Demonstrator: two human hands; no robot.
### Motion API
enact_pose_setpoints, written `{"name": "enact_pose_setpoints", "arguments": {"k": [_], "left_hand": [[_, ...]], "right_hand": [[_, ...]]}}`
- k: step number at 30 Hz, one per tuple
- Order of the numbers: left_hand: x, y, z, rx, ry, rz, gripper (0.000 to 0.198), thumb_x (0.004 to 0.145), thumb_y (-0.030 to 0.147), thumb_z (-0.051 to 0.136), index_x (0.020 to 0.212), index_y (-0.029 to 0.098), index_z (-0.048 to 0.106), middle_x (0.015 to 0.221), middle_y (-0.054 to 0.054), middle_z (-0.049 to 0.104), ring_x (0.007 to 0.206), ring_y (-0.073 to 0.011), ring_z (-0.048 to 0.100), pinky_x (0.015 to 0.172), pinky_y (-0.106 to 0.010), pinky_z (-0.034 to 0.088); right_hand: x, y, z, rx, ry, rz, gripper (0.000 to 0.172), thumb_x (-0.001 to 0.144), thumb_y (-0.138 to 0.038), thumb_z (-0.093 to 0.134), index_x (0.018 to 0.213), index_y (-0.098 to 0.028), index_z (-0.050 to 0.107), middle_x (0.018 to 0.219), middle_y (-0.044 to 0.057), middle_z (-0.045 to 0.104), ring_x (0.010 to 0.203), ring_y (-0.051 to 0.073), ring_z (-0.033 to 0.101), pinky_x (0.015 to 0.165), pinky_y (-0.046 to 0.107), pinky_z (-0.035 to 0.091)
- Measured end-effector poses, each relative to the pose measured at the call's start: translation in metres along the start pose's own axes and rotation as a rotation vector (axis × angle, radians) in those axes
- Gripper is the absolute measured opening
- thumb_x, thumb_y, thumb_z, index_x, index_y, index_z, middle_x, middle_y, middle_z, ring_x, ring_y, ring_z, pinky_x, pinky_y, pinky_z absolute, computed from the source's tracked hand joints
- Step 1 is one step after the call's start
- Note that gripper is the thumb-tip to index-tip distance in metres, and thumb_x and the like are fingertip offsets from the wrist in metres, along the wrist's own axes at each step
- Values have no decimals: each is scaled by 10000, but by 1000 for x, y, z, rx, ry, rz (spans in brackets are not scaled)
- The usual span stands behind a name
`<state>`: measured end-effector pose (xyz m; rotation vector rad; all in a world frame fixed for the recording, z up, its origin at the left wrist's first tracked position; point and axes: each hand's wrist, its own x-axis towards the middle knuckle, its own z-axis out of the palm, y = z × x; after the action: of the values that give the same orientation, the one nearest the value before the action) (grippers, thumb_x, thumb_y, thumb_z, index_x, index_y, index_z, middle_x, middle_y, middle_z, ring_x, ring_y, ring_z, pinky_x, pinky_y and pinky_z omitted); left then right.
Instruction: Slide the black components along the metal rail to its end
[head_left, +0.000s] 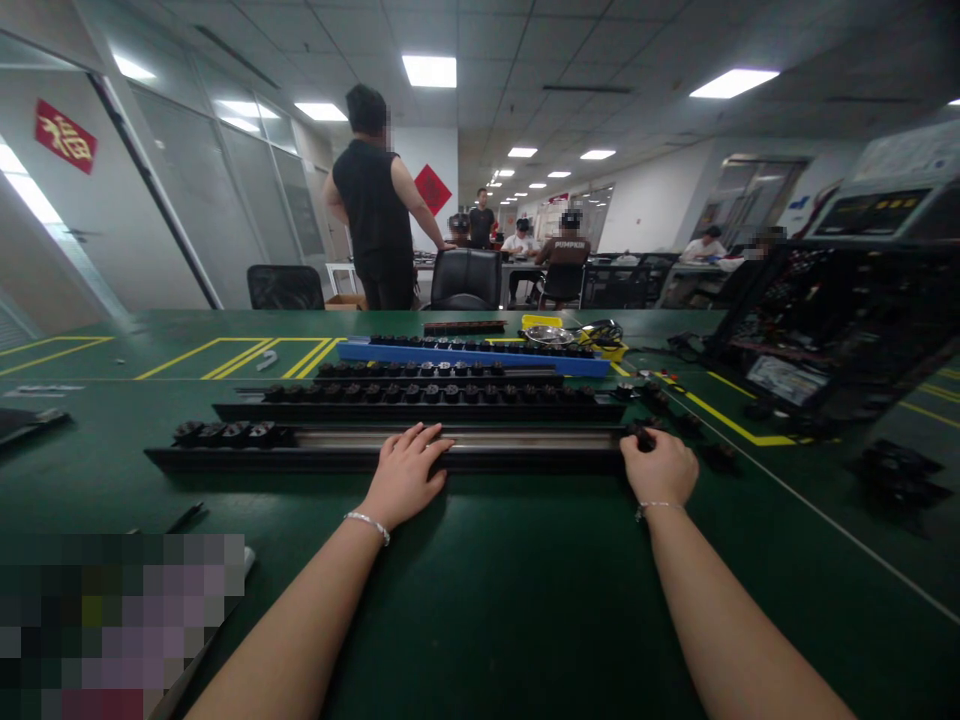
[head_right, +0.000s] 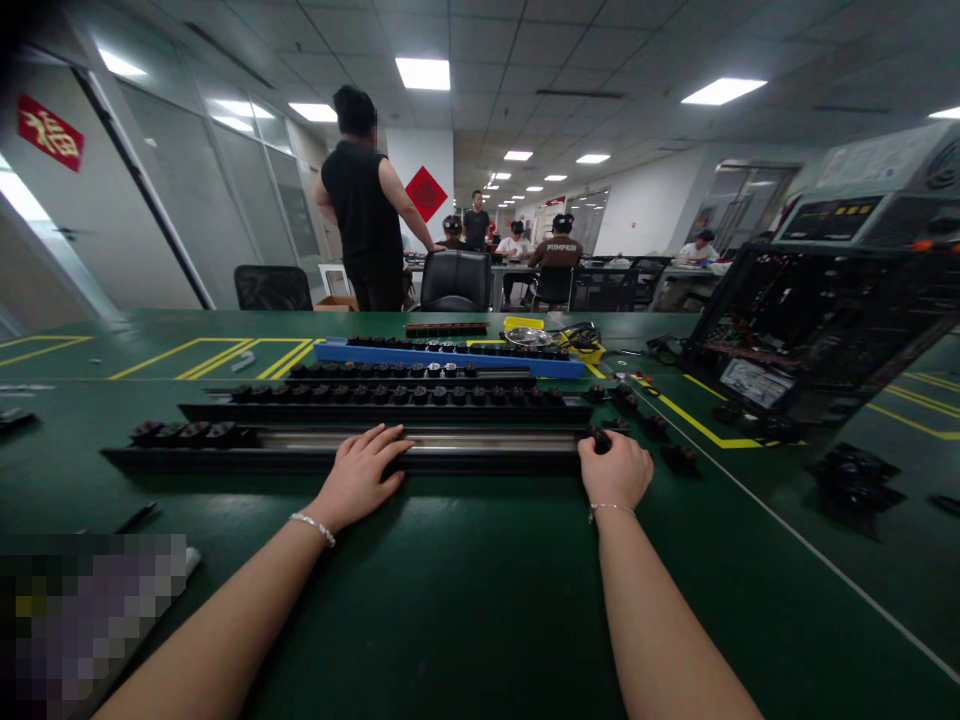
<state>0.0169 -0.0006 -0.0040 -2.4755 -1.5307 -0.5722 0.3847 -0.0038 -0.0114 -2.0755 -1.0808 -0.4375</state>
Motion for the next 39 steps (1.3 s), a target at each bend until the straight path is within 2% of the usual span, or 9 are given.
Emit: {"name": "enact_pose_setpoints", "arguments": {"k": [10, 17, 25, 34, 39], "left_hand": [[0, 2, -2, 5, -9, -8, 439, 806, 306, 532, 1244, 321, 552, 1427, 0, 476, 1336, -264, 377, 1045, -476, 320], [0, 2, -3, -5, -26, -16, 440, 804, 303, 534, 1244, 323, 555, 1428, -9, 475, 1341, -269, 370, 1051, -488, 316], [1, 2, -3, -17, -20, -17, 445, 799, 296, 542, 1242, 334, 555, 1427, -10, 475, 1341, -271, 374, 1050, -490, 322], [0, 1, -2, -10, -24, -17, 441, 803, 298, 539, 1242, 328, 554, 1433, -6, 468, 1343, -267, 371, 1054, -490, 312], [0, 1, -1, -5, -18, -8, 437, 806, 300, 534, 1242, 322, 552, 1437, -4, 464, 1347, -266, 364, 1054, -487, 312]], "right_hand": [[8, 14, -2, 44, 26, 61, 346, 741, -324, 493, 946, -114, 676, 918, 142, 636, 892, 271, 528, 849, 414, 405], [11, 19, -3, 72, 7, 106, 381, 773, -352, 456, 989, -114, 660, 954, 144, 630, 951, 283, 510, 869, 415, 391], [13, 24, -3, 69, 41, 108, 378, 772, -331, 455, 995, -108, 664, 935, 139, 623, 906, 270, 517, 876, 411, 388], [20, 28, -4, 100, 19, 248, 402, 777, -324, 454, 1042, -107, 664, 925, 137, 598, 891, 261, 523, 812, 394, 418], [25, 36, -3, 122, 34, 266, 392, 774, -334, 455, 1028, -117, 660, 912, 129, 578, 878, 264, 518, 823, 419, 421]]}}
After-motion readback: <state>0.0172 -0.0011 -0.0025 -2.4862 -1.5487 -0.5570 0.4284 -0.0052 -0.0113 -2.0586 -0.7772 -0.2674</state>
